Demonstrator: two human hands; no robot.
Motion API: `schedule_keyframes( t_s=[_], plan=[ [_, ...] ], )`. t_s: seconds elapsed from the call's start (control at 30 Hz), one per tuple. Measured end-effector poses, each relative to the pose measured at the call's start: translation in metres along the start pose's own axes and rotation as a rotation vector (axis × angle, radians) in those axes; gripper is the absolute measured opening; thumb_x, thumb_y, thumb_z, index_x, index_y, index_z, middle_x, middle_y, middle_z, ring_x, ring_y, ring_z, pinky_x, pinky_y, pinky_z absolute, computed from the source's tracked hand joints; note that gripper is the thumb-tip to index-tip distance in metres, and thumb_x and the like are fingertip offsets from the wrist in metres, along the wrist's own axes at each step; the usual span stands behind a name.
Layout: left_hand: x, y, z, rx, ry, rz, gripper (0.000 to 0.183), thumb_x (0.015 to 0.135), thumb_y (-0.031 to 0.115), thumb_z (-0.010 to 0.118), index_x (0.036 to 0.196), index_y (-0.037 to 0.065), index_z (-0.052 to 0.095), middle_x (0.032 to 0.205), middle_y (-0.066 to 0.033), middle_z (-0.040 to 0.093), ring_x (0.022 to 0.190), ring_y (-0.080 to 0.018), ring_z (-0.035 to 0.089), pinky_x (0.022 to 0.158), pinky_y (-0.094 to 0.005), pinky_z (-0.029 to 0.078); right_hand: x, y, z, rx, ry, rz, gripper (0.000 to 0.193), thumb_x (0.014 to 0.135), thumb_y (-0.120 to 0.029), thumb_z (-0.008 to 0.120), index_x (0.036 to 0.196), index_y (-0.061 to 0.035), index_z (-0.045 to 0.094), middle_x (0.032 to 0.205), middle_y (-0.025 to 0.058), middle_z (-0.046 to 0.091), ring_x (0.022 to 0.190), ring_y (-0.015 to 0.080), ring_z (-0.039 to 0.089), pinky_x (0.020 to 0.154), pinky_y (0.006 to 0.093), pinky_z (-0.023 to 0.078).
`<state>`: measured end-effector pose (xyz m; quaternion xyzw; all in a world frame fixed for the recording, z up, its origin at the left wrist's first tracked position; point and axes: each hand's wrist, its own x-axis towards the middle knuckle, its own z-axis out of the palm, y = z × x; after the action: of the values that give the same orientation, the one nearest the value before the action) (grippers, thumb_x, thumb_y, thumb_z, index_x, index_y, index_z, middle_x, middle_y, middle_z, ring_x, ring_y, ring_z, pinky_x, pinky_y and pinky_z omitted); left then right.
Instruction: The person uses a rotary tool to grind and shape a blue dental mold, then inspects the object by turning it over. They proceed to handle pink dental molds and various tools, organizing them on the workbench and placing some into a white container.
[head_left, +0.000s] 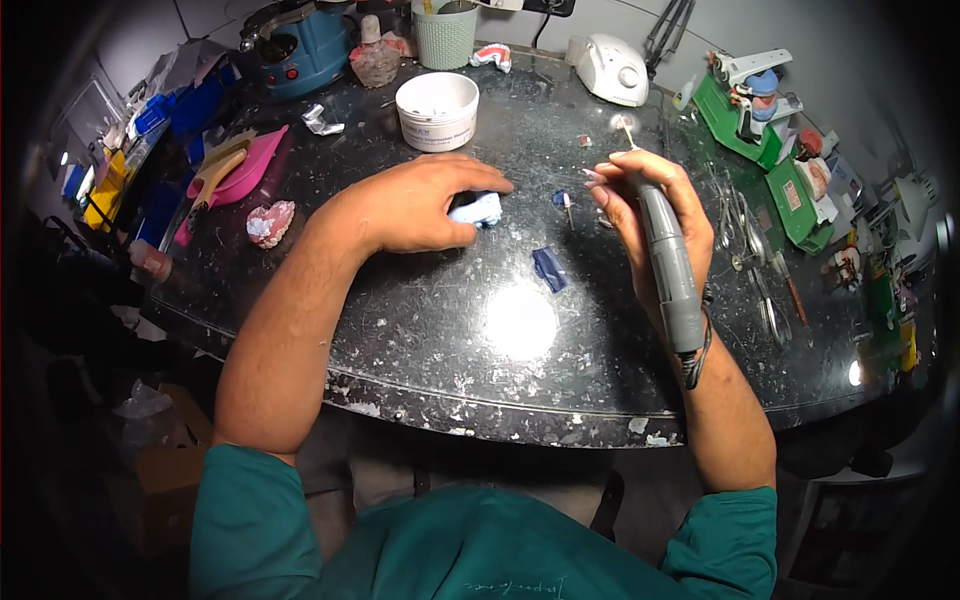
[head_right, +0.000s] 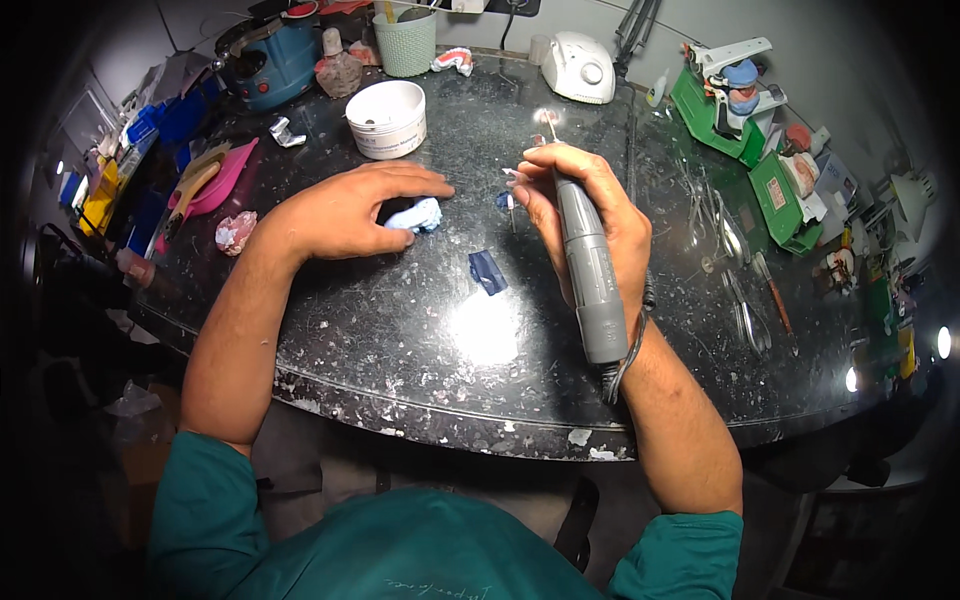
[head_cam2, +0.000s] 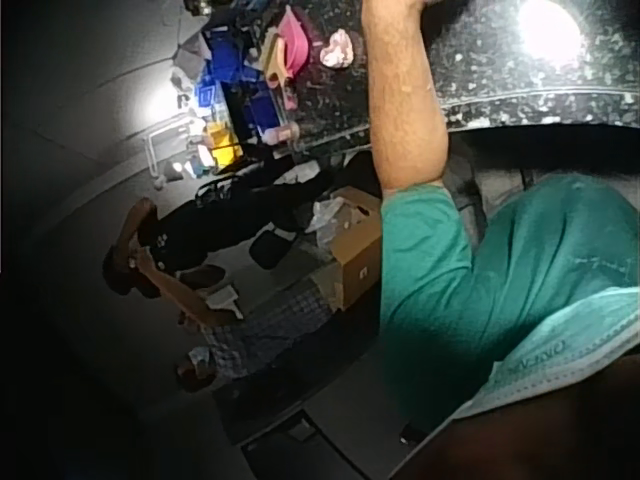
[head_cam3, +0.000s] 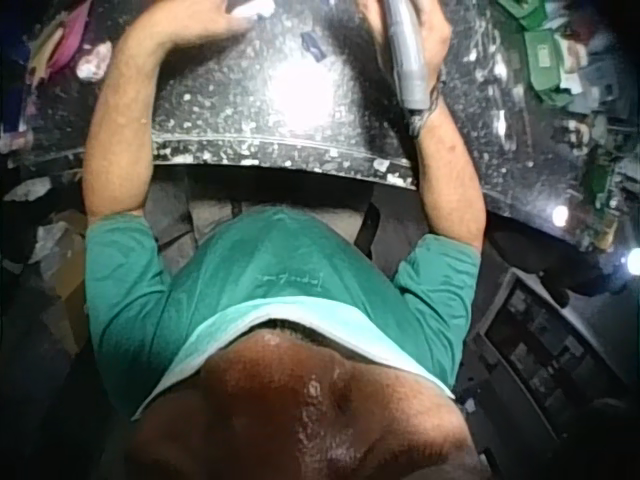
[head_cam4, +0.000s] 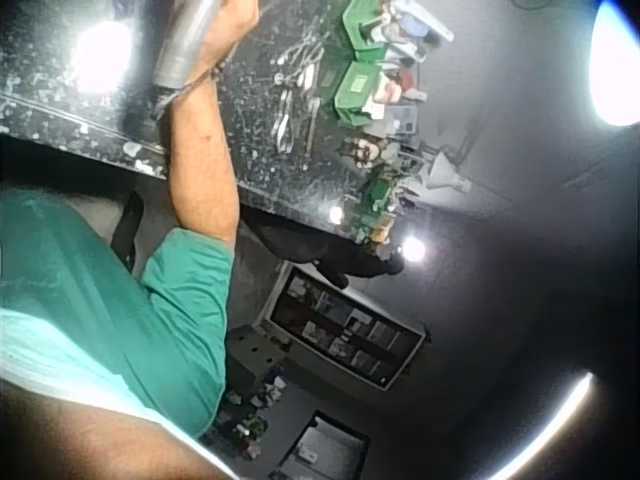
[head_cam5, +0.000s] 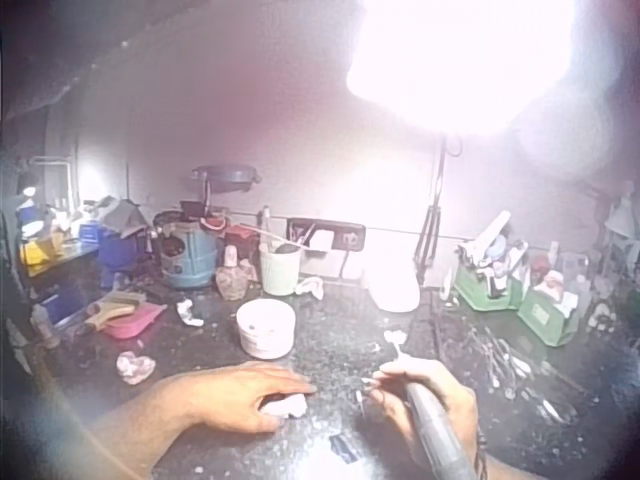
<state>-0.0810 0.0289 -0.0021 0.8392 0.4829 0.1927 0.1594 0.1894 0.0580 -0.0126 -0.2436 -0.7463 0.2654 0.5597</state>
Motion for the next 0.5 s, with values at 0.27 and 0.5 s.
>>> schedule_keyframes(
  t_s=[0.27, 0.5],
  plan=[
    [0.014, 0.024, 0.007, -0.711, 0.178, -0.073, 0.046, 0.106, 0.029, 0.054, 0.141, 0.000, 0.056, 0.126, -0.0181, 0.067, 0.115, -0.0244, 0.065, 0.101, -0.0398, 0.052, 0.000, -0.005, 0.001, 0.139, 0.039, -0.190, 0.031, 0.085, 0.009, 0.075, 0.112, -0.0022, 0.068, 0.105, 0.0071, 0.071, 0.095, 0.0133, 0.070, 0.083, 0.0269, 0.058],
    [0.018, 0.068, 0.034, -1.663, 0.170, -0.217, 0.054, 0.111, 0.042, 0.035, 0.129, -0.005, 0.055, 0.113, -0.0214, 0.068, 0.098, -0.0291, 0.072, 0.083, -0.0424, 0.063, 0.008, -0.010, -0.010, -0.192, -0.004, -0.544, 0.023, 0.085, -0.006, 0.077, 0.107, -0.0104, 0.073, 0.096, 0.0035, 0.074, 0.086, 0.0240, 0.069, 0.099, 0.0467, 0.048]
  ],
)
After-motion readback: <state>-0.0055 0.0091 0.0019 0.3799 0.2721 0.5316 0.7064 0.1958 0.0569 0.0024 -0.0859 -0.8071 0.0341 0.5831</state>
